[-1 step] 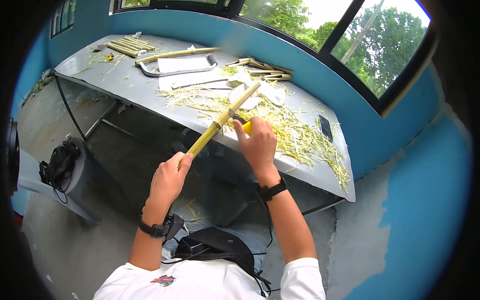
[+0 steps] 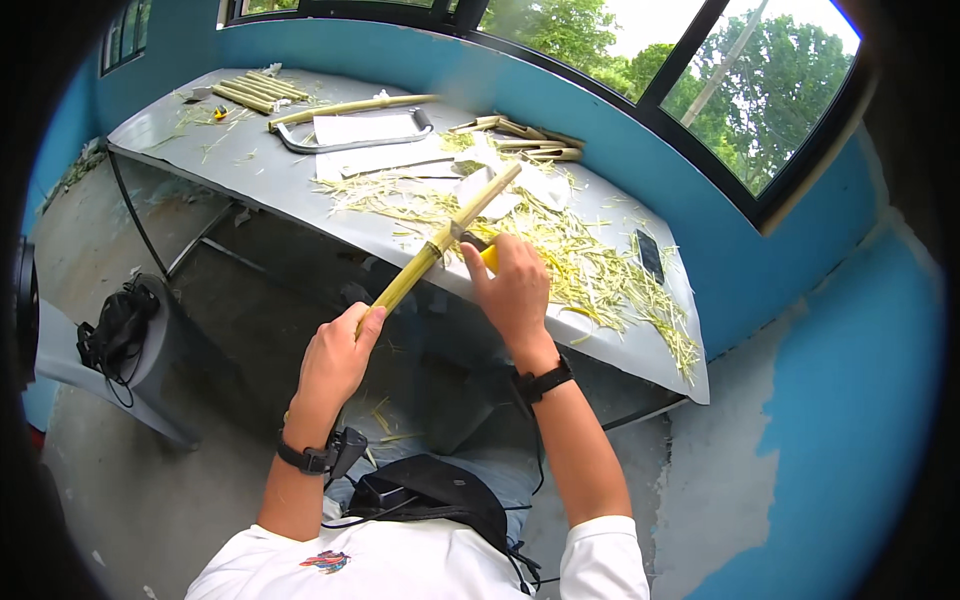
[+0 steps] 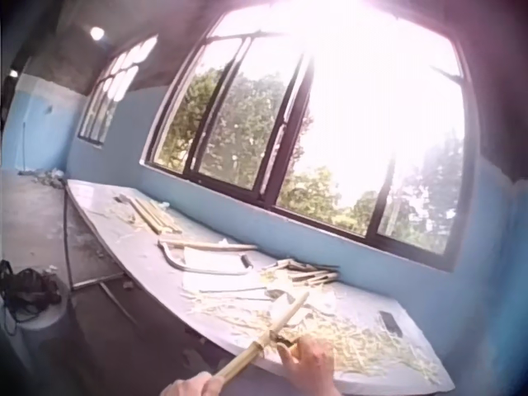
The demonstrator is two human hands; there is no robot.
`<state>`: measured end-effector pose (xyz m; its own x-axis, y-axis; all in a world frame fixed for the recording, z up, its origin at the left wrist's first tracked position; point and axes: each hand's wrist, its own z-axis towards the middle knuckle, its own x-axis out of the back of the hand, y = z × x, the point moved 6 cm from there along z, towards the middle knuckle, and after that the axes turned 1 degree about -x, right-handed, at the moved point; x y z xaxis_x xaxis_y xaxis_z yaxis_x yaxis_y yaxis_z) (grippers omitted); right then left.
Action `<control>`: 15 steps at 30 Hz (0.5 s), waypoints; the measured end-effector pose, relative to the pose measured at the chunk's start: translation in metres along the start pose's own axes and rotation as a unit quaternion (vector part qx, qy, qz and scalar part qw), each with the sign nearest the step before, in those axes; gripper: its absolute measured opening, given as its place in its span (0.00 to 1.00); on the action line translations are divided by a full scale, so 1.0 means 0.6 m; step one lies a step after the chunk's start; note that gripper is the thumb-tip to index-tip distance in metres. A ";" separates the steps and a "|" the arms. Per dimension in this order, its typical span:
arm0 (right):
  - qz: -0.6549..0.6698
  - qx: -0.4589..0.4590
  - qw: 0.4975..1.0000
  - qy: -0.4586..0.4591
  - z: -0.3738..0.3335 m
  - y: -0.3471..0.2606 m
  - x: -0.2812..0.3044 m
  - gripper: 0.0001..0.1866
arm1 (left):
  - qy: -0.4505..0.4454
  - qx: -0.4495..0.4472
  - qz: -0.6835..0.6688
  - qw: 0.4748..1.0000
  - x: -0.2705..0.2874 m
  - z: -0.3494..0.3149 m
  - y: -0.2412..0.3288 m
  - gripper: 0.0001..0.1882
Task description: The recorder is peeling and then sanding a length of bamboo stick.
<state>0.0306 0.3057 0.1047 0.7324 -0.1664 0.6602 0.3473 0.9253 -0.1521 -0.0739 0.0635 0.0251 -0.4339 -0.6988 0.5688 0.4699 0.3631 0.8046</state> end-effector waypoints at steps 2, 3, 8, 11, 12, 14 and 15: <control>0.048 0.022 0.998 -0.027 -0.002 -0.013 0.000 0.26 | 0.004 -0.011 -0.011 1.000 -0.005 0.012 -0.003 0.30; 0.060 0.040 0.996 -0.048 -0.001 -0.017 -0.004 0.26 | 0.007 -0.017 -0.023 1.000 -0.009 0.020 -0.005 0.30; 0.075 0.071 0.989 -0.102 -0.005 -0.021 -0.015 0.26 | -0.012 0.001 -0.075 0.997 -0.042 0.054 -0.006 0.31; 0.048 0.064 0.990 -0.118 -0.005 -0.012 -0.024 0.28 | -0.002 -0.003 -0.057 0.998 -0.052 0.059 0.002 0.30; 0.034 0.057 0.990 -0.127 -0.005 -0.005 -0.026 0.29 | 0.006 -0.014 -0.053 0.998 -0.052 0.059 0.009 0.30; 0.021 0.062 0.989 -0.129 -0.005 -0.005 -0.031 0.30 | 0.023 -0.023 -0.050 0.998 -0.053 0.053 0.005 0.31; 0.014 0.064 0.989 -0.130 -0.006 -0.007 -0.032 0.31 | 0.031 -0.027 -0.053 0.998 -0.054 0.051 0.000 0.31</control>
<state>0.0172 0.3040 0.0899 0.5592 -0.0611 0.8268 0.2390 0.9668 -0.0902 -0.0833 0.1054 0.0120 -0.4353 -0.7694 0.4674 0.4645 0.2528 0.8487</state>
